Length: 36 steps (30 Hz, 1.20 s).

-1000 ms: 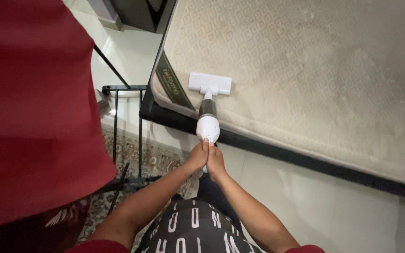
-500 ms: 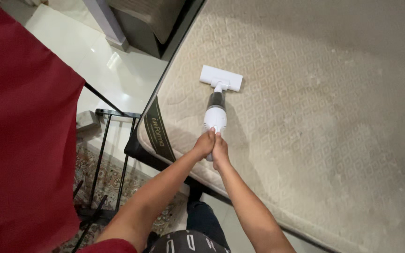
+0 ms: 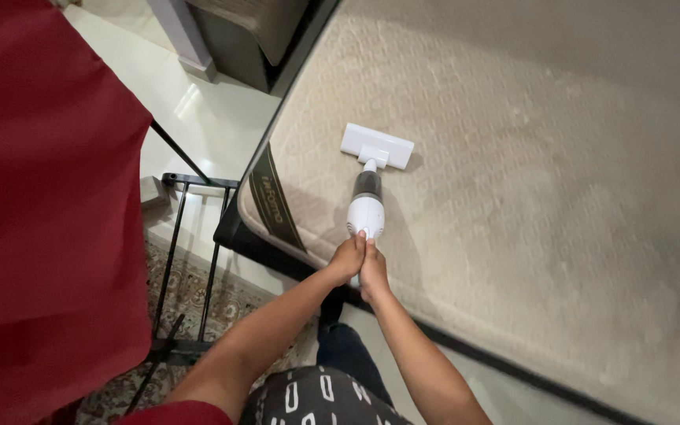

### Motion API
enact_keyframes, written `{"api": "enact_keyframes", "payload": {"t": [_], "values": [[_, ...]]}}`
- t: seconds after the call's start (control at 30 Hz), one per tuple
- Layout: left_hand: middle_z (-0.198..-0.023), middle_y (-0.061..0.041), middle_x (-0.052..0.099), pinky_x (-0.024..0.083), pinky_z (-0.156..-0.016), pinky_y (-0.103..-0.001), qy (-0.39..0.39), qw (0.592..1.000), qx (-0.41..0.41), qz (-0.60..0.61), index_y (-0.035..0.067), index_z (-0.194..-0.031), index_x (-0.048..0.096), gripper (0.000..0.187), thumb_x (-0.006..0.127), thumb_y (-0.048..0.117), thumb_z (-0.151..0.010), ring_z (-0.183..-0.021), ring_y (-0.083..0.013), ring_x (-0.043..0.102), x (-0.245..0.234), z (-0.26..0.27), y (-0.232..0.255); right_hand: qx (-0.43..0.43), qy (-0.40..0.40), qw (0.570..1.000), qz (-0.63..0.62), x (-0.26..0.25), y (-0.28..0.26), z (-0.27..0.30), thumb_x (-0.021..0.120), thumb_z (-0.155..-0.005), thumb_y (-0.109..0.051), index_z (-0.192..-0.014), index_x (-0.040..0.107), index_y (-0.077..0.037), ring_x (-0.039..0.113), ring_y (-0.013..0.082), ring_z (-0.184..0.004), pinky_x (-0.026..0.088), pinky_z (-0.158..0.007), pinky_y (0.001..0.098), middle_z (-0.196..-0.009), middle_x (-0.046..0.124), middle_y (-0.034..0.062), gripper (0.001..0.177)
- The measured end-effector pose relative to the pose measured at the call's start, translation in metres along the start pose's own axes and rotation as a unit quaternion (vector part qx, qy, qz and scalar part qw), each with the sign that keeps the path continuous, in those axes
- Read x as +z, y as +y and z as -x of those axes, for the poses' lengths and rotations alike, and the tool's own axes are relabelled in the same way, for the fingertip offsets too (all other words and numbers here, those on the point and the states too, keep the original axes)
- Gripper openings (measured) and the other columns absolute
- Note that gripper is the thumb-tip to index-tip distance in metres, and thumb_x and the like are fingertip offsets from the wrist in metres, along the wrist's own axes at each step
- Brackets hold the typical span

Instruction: The person vacuums a mattress using a handheld vacuum, moving the tool across the surface and edges.

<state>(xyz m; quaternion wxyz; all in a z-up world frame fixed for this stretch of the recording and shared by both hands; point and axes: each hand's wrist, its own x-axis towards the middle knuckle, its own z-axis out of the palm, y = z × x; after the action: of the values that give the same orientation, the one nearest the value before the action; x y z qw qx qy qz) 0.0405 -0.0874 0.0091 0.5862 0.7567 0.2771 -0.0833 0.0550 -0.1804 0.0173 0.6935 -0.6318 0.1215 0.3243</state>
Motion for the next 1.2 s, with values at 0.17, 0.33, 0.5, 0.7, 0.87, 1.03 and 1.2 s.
{"api": "enact_keyframes", "payload": {"t": [0.17, 0.33, 0.5, 0.7, 0.87, 1.03, 1.2], "values": [[-0.107, -0.031, 0.070, 0.052, -0.087, -0.052, -0.005, 0.999, 0.042, -0.014, -0.003, -0.115, 0.066, 0.065, 0.026, 0.049, -0.107, -0.100, -0.0477, 0.067, 0.021, 0.062, -0.060, -0.017, 0.039, 0.999, -0.022, -0.006, 0.059, 0.071, 0.041, -0.105, -0.051, -0.123, 0.066, 0.003, 0.068, 0.0242, -0.102, 0.053, -0.089, 0.0383, -0.114, 0.072, 0.0157, 0.062], [-0.100, -0.030, 0.072, 0.053, -0.078, -0.052, -0.037, 0.999, 0.037, -0.016, -0.002, -0.114, 0.068, 0.065, 0.026, 0.048, -0.107, -0.092, -0.0484, 0.070, 0.010, 0.156, -0.070, -0.008, 0.053, 0.998, -0.042, -0.004, 0.103, 0.150, 0.042, -0.103, -0.052, -0.125, 0.065, 0.001, 0.068, 0.0228, -0.105, 0.052, -0.090, 0.0379, -0.116, 0.071, 0.0138, 0.061], [-0.091, -0.028, 0.074, 0.054, -0.061, -0.050, -0.074, 0.997, -0.029, -0.018, -0.002, -0.114, 0.069, 0.067, 0.027, 0.049, -0.106, -0.075, -0.0430, 0.073, 0.006, 0.210, -0.106, -0.013, 0.055, 0.998, -0.028, -0.003, 0.151, 0.198, 0.040, -0.105, -0.052, -0.124, 0.065, 0.004, 0.068, 0.0295, -0.087, 0.054, -0.073, 0.0425, -0.104, 0.071, 0.0204, 0.064], [-0.088, -0.021, 0.074, 0.052, -0.062, -0.039, -0.014, 0.987, 0.158, -0.025, -0.003, -0.115, 0.073, 0.071, 0.029, 0.053, -0.116, -0.072, -0.0253, 0.067, 0.031, 0.204, -0.172, 0.006, 0.048, 0.998, -0.047, -0.001, 0.161, 0.230, 0.039, -0.103, -0.054, -0.123, 0.062, 0.002, 0.069, 0.0275, -0.074, 0.054, -0.060, 0.0416, -0.095, 0.071, 0.0173, 0.064], [-0.078, -0.023, 0.071, 0.048, -0.044, -0.044, -0.100, 0.994, -0.035, 0.016, -0.004, -0.112, 0.068, 0.069, 0.026, 0.050, -0.106, -0.049, -0.0298, 0.061, 0.012, 0.246, -0.117, 0.013, 0.042, 0.999, -0.033, -0.003, 0.153, 0.243, 0.038, -0.105, -0.055, -0.120, 0.063, 0.004, 0.066, 0.0292, -0.069, 0.052, -0.058, 0.0413, -0.091, 0.069, 0.0196, 0.066], [-0.079, -0.026, 0.072, 0.050, -0.046, -0.045, -0.102, 0.994, -0.038, -0.009, -0.004, -0.108, 0.069, 0.068, 0.025, 0.048, -0.106, -0.049, -0.0323, 0.063, 0.005, 0.254, -0.091, 0.017, 0.052, 0.998, -0.041, -0.002, 0.143, 0.246, 0.039, -0.106, -0.053, -0.117, 0.065, 0.006, 0.066, 0.0297, -0.076, 0.052, -0.063, 0.0424, -0.094, 0.070, 0.0202, 0.065], [-0.088, -0.029, 0.073, 0.057, -0.068, -0.048, -0.067, 0.996, 0.034, -0.040, -0.006, -0.107, 0.070, 0.068, 0.028, 0.048, -0.106, -0.074, -0.0398, 0.074, 0.015, 0.229, -0.110, 0.004, 0.062, 0.996, -0.070, -0.002, 0.138, 0.236, 0.040, -0.105, -0.049, -0.121, 0.065, 0.004, 0.070, 0.0261, -0.094, 0.056, -0.079, 0.0390, -0.106, 0.072, 0.0182, 0.061]]}}
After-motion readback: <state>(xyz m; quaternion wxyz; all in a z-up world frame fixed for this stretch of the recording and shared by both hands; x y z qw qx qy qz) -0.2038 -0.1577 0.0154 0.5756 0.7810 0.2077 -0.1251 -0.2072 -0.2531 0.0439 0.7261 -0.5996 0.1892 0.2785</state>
